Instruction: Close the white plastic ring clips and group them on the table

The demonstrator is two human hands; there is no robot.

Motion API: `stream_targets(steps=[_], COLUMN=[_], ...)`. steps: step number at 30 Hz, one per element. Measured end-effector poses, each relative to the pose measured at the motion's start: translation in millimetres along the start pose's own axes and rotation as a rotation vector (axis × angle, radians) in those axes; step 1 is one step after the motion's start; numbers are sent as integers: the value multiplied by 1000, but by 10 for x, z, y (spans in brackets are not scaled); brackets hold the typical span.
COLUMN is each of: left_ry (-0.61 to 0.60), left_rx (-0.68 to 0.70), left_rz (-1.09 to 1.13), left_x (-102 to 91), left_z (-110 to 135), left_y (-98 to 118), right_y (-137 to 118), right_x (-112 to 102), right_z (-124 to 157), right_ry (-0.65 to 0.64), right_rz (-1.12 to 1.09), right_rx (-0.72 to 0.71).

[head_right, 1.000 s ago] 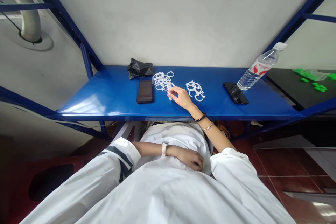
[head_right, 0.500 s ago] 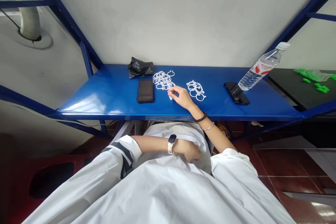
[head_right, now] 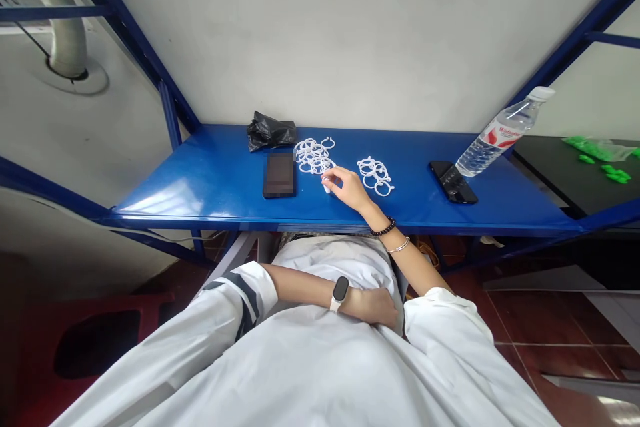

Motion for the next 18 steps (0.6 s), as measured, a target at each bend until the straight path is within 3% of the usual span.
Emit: stream_targets(steps=[5, 12, 18], left_ry=[-82, -314, -177], left_rx=[184, 118, 215], left_rz=[0, -30, -186], left_x=[-56, -47, -14], left_z=[38, 80, 102], left_y=[-111, -185, -108], right_y=[-12, 31, 39], right_x=[5, 8, 10], right_z=[2, 2, 1], right_ry=[-1, -8, -7], right_rz=[3, -17, -14], right_rx=[-1, 17, 25])
Point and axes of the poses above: each hand's wrist, its own z-axis away from the middle knuckle, its own x-axis out of the palm, y = z × x, the point moved 2 cm from there along -z, towards the middle knuckle, and after that the axes turned 14 degrees about -z, right-handed, at the moved point
